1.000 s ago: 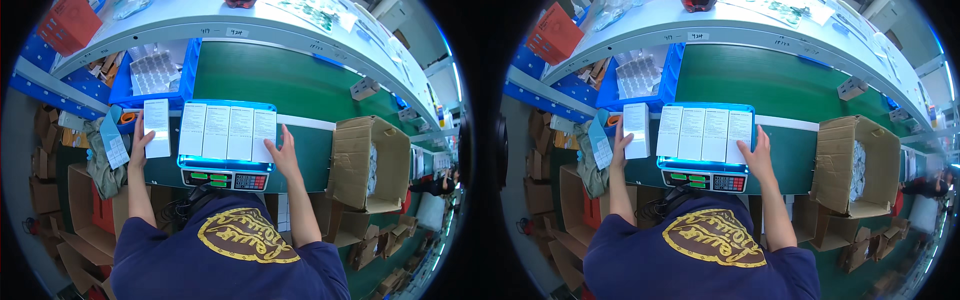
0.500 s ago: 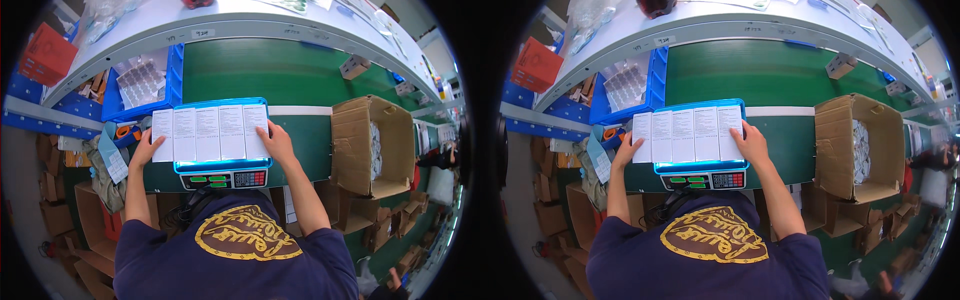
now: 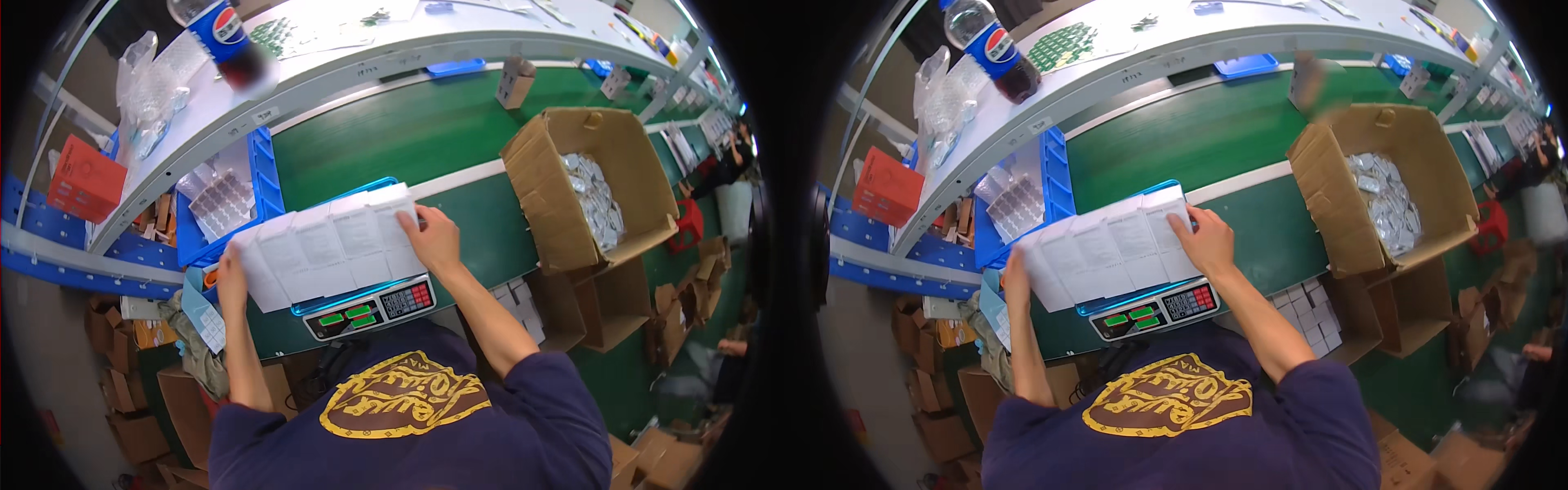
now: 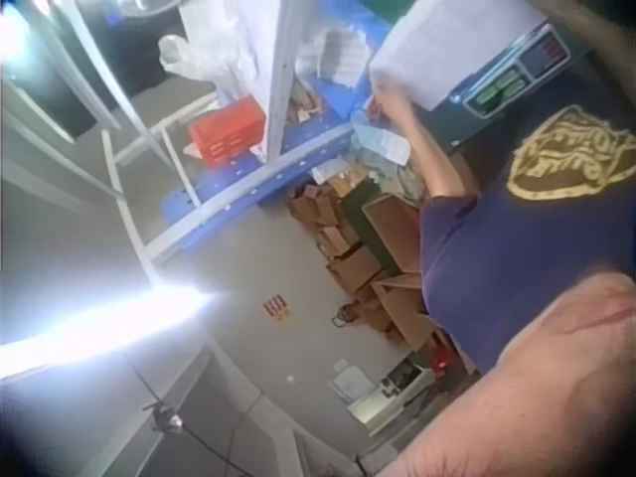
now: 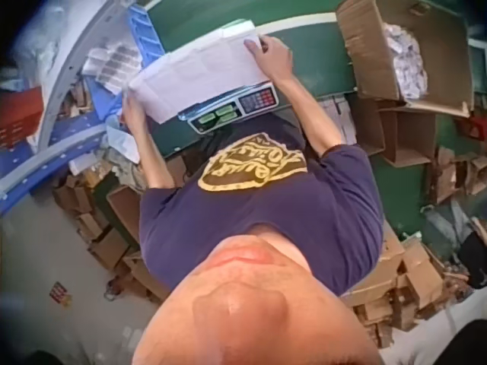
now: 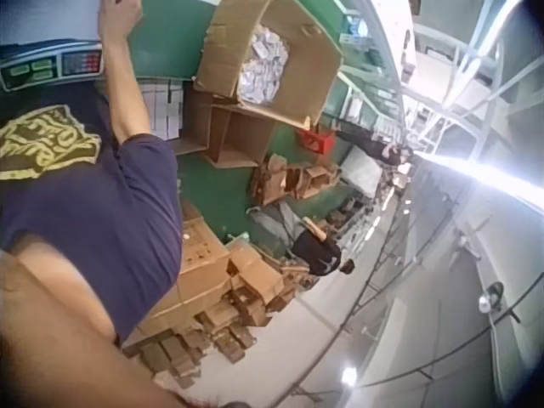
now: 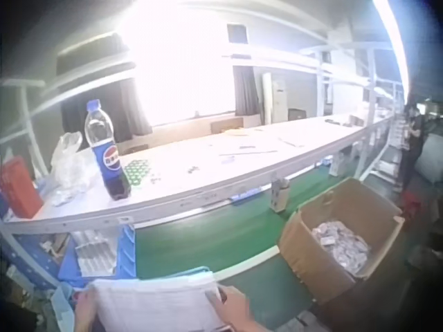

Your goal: Packing small product boxes into larger cardboard cartons and weighing them on a production floor scale.

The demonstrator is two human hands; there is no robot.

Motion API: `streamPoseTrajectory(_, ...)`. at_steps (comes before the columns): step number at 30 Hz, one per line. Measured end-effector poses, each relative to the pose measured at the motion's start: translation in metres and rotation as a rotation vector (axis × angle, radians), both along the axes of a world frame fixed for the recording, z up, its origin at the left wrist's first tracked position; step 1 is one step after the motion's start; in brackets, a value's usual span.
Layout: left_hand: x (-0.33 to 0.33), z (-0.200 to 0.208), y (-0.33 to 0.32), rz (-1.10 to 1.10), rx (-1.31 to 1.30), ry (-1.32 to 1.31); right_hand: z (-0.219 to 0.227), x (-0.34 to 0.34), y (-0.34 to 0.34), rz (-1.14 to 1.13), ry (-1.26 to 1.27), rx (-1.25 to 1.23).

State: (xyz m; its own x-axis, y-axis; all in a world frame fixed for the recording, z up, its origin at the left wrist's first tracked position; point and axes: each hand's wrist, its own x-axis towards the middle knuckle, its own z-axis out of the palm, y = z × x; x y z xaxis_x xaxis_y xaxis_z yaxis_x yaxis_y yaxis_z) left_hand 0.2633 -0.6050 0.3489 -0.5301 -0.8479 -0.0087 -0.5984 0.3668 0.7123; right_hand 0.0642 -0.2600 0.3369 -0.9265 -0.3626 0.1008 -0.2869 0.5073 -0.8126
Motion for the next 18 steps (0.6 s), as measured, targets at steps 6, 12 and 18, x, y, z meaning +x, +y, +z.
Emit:
streamPoseTrajectory(6, 0.02, 0.048, 0.09, -0.074, 0.383, 0.884, 0.066, 0.07, 0.112, -0.213, -0.248, -0.67)
streamPoseTrajectory(12, -0.027, 0.058, 0.185, -0.669, 0.656, 0.43, 0.05, 0.172, 0.237, -0.613, -0.438, -0.707)
streamPoseTrajectory(18, -0.095, 0.041, 0.323, -1.223, 0.596, -0.047, 0.008, 0.252, 0.328, -0.98, -0.379, -0.686)
